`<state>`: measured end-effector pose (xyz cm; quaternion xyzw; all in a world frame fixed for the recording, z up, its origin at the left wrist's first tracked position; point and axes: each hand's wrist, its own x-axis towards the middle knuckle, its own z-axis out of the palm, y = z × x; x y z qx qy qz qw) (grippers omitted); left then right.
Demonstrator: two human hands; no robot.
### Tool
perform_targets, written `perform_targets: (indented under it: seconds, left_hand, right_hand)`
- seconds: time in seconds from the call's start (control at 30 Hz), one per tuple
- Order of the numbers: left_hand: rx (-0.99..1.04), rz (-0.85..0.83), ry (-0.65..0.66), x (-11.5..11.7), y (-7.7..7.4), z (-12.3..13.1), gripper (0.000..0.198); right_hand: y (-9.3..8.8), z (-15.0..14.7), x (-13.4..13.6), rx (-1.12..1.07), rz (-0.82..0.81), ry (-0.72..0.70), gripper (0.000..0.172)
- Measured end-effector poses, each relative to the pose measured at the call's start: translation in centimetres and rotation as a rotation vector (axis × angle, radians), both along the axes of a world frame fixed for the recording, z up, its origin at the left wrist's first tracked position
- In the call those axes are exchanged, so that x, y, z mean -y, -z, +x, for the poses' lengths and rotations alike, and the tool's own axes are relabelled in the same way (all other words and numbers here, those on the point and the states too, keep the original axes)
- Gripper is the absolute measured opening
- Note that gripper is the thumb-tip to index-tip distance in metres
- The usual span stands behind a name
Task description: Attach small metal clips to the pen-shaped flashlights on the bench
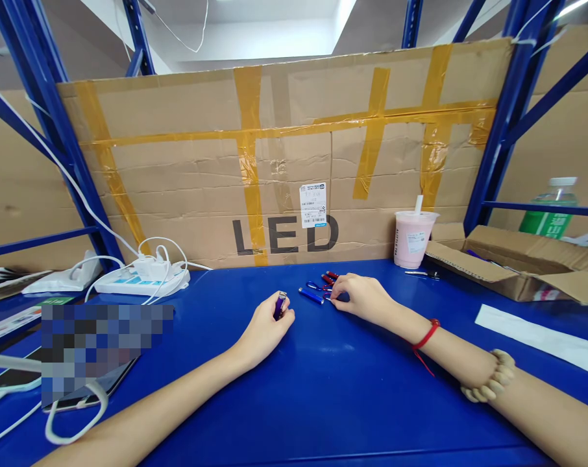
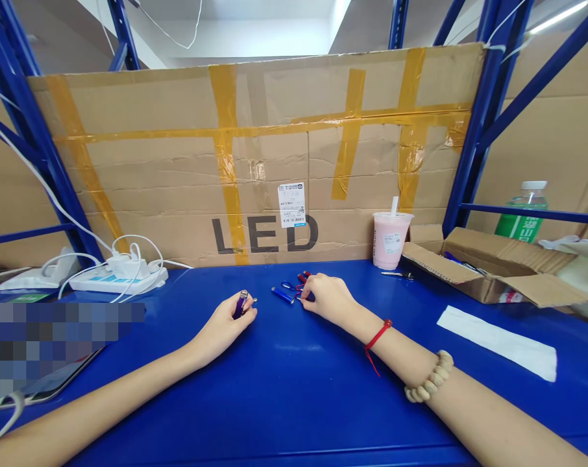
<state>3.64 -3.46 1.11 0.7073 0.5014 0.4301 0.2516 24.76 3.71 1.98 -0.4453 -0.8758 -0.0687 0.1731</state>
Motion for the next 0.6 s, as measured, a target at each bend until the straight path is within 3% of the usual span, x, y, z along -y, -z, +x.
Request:
perform_targets:
  seconds: [0.23, 0.4, 0.47, 0.6]
  left_hand:
    - [0.000, -0.007, 0.004, -0.1, 0.1, -0.1, 0.020]
    - [0.011, -0.022, 0.008, 0.1, 0.0, 0.0, 0.024]
    - [0.036, -0.052, 0.017, 0.3, -0.1, 0.1, 0.027]
    - [0.057, -0.080, 0.052, 0.5, -0.2, 0.1, 0.033]
  right_hand:
    - [-0.1, -0.2, 0.5, -0.035, -0.030, 0.091, 0.012]
    - [-0.4, -0.2, 0.7, -0.088, 0.003, 0.071, 0.013]
    - [-0.7, -0.4, 1.0, -0.136, 0.039, -0.024, 0.013]
    - [-0.9, -1.3, 2.5, -0.212, 0.121, -0.402, 0.015]
